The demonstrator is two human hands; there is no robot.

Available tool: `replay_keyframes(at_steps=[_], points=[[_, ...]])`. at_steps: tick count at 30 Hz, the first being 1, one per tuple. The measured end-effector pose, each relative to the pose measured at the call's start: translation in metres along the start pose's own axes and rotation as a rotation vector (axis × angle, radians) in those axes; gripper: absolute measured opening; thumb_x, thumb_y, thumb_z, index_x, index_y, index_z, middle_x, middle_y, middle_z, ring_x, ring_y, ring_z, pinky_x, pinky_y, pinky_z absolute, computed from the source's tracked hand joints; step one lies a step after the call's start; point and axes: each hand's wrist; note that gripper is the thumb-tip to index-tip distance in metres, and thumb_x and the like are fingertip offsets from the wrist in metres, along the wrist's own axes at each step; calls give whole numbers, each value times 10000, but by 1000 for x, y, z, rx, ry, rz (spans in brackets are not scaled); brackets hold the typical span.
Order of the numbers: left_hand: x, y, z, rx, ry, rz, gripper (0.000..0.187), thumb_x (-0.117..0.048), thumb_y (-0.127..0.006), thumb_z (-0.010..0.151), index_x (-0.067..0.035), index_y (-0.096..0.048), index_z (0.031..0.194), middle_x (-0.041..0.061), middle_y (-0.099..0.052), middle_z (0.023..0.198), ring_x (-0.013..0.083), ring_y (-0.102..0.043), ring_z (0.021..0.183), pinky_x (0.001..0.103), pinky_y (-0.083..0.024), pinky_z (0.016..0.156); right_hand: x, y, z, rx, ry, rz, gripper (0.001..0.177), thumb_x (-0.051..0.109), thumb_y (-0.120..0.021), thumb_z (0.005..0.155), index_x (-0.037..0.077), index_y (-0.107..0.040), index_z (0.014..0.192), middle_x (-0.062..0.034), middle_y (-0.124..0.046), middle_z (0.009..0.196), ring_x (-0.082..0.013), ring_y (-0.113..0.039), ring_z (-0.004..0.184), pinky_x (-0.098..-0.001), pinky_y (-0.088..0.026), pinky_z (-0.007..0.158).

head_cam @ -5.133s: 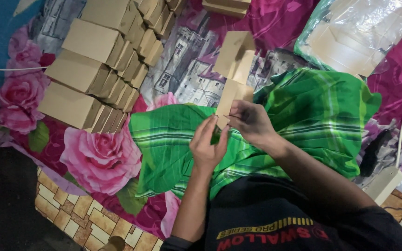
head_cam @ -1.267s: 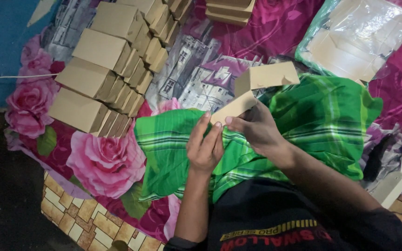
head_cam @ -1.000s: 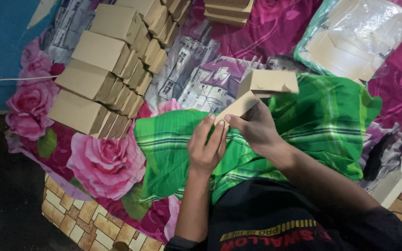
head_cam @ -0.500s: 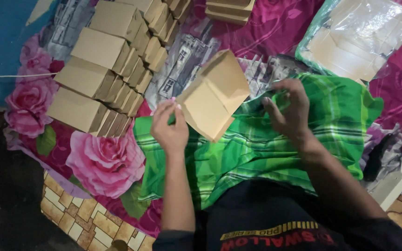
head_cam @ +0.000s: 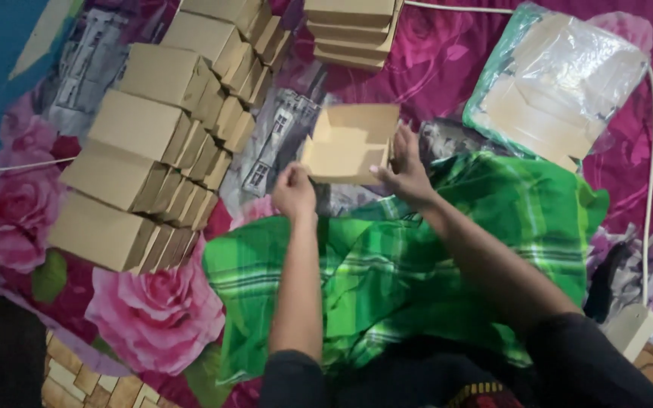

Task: The person folds cardboard pieces into small boxes by hand, stacking the completed boxes next to a larger supply of unfolded cardboard.

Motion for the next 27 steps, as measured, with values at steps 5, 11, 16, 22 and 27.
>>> replay_keyframes(at_steps=[5,11,16,22,27], points=[[13,8,-52,137,-32,57,255,-276,-718,886,-36,-801,864,231,-746,838,409,-727,896,488,-571,792,-108,72,11,-129,34,-79,800,-101,-699,938,69,-242,1572,-248,-199,1646,-431,-154,1526,-667,-168,1189],[-6,15,-66,390,107,-26,471,-326,-871,745,-132,-788,1167,150,-748,1169,331,-688,1142,385,-574,953,-95,73,12,-196,-48,-207,852,-47,-810,864,56,-330,1560,-235,-332,1623,-384,-223,1526,-613,-209,1234],[7,9,-77,424,200,-130,535,-215,-878,766,-74,-732,1261,183,-707,1274,348,-678,1161,363,-624,879,-110,98,-4,-385,-483,-403,1072,272,-1022,690,289,-401,1564,-67,-533,1517,-270,-458,1433,-475,-445,1135],[20,5,-76,376,-46,-28,597,-393,-861,810,-102,-724,1313,174,-714,1256,357,-662,1200,427,-581,970,-85,84,-20,57,28,-904,912,285,-764,927,49,-240,1635,-289,-298,1617,-565,-365,1377,-715,-185,1159],[52,-6,-76,319,-293,11,347,-264,-845,854,-119,-799,1166,101,-768,1124,291,-730,1079,359,-589,922,-98,89,-15,7,-55,-918,632,256,-690,997,55,-454,1548,-290,-387,1584,-502,-411,1393,-630,-313,1168]])
Point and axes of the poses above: each hand's wrist, its own z-axis towards the middle knuckle, its own y-axis out of the back of the hand, x = y × z
